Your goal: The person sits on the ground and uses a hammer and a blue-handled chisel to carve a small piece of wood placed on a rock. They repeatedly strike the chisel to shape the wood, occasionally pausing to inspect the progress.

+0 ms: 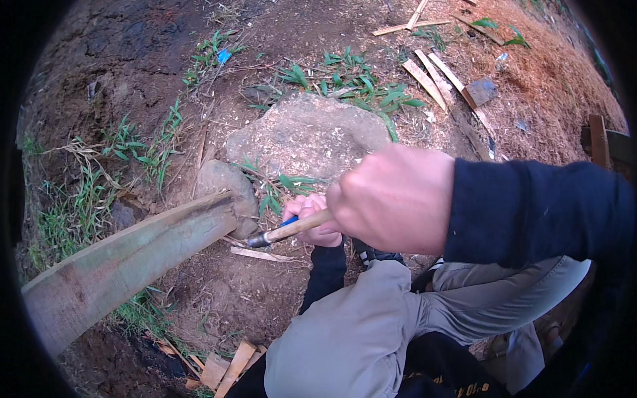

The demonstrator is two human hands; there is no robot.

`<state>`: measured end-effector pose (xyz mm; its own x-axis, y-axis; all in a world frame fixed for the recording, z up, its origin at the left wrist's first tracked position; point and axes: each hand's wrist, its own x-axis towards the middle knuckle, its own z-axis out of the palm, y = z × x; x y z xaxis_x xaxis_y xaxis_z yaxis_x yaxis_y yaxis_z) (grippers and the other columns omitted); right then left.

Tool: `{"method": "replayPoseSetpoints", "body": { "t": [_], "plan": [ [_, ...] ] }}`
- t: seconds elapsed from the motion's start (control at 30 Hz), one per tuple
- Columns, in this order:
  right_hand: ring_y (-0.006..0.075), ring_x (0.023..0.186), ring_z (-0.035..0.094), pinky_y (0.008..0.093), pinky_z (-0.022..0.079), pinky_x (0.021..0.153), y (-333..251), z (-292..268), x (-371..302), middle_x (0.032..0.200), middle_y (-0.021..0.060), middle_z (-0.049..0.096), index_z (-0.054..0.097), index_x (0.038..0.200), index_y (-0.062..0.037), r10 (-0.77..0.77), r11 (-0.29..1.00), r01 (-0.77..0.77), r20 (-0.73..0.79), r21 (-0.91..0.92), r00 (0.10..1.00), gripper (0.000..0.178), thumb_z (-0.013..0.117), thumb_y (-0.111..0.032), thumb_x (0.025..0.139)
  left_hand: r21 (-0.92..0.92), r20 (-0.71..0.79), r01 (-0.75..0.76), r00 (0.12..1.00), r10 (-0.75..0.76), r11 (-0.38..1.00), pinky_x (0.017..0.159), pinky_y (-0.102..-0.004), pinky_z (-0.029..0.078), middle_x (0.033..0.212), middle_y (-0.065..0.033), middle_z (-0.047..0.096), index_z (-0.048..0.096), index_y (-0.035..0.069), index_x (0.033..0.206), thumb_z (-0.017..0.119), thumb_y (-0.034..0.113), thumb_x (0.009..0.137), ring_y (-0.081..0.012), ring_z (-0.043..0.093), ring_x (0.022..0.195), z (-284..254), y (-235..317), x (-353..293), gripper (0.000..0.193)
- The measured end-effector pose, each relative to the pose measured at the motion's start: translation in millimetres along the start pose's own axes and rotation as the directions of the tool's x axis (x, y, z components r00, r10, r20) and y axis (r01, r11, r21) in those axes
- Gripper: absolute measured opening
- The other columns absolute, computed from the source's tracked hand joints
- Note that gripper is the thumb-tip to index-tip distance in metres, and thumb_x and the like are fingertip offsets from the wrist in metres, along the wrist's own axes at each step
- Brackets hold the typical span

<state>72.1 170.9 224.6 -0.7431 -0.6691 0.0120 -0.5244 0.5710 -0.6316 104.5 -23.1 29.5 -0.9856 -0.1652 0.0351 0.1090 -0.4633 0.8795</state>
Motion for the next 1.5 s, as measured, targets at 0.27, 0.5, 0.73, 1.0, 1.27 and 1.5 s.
{"method": "replayPoseSetpoints", "body": {
  "t": [0.27,0.5,0.73,1.0,1.27,1.5],
  "plan": [
    [0.0214,0.034,0.053,0.0366,0.045,0.035,1,-14,26,0.045,0.0069,0.050,0.060,0.078,0.0000,0.035,0.989,-0.017,0.122,-0.144,0.992,0.043,0.054,-0.037,0.099,0.085,-0.012,-0.039,0.999,0.040,0.996,0.052,-0.0254,0.035,0.067,0.0015,0.040,0.045,0.011,0.082,0.055,0.008,0.087,-0.0088,0.041,0.056,-6,-2,-1,0.012],
    [0.0257,0.041,0.057,0.0386,0.050,0.044,8,12,12,0.047,0.0094,0.052,0.060,0.073,-0.0018,0.024,0.990,-0.013,0.081,-0.142,0.996,0.043,0.054,-0.035,0.099,0.067,0.079,0.034,0.996,-0.039,0.997,0.047,-0.0263,0.037,0.064,0.0001,0.041,0.034,0.011,0.069,0.054,0.003,0.087,-0.0091,0.041,0.053,-19,-22,-10,0.029],
    [0.0254,0.044,0.060,0.0389,0.049,0.046,80,102,-19,0.050,0.0134,0.055,0.062,0.068,-0.0003,0.728,0.669,-0.602,-0.220,0.436,0.650,0.054,0.066,-0.050,0.089,0.036,0.054,0.062,0.996,-0.064,0.997,0.039,-0.0270,0.032,0.053,-0.0003,0.036,0.032,0.011,0.066,0.050,-0.002,0.085,-0.0079,0.034,0.039,0,13,6,0.029],
    [0.0384,0.077,0.064,0.0459,0.053,0.071,103,235,-11,0.090,0.0200,0.057,0.061,0.074,0.0011,0.781,0.618,-0.652,-0.435,0.439,0.448,0.026,0.076,-0.020,0.075,0.085,0.136,0.006,0.990,-0.018,0.996,0.036,-0.0243,0.024,0.053,0.0027,0.028,0.030,0.011,0.064,0.046,-0.002,0.085,-0.0068,0.026,0.038,17,9,-4,0.029],
    [0.0403,0.084,0.062,0.0482,0.052,0.075,98,244,9,0.094,0.0189,0.056,0.056,0.083,0.0013,0.633,0.769,-0.481,-0.395,0.422,0.666,0.019,0.068,-0.003,0.069,0.102,0.100,-0.004,0.995,-0.006,0.995,0.037,-0.0234,0.023,0.054,0.0018,0.030,0.031,0.010,0.064,0.046,-0.004,0.085,-0.0061,0.027,0.039,12,17,-4,0.029],
    [0.0407,0.084,0.061,0.0468,0.052,0.075,103,249,24,0.088,0.0193,0.057,0.056,0.082,0.0023,0.507,0.842,-0.313,-0.443,0.440,0.739,0.016,0.065,-0.001,0.069,0.145,0.077,-0.031,0.997,0.020,0.989,0.036,-0.0237,0.021,0.052,0.0025,0.027,0.029,0.012,0.065,0.045,0.000,0.086,-0.0062,0.025,0.037,9,21,2,0.029]
  ]
}}
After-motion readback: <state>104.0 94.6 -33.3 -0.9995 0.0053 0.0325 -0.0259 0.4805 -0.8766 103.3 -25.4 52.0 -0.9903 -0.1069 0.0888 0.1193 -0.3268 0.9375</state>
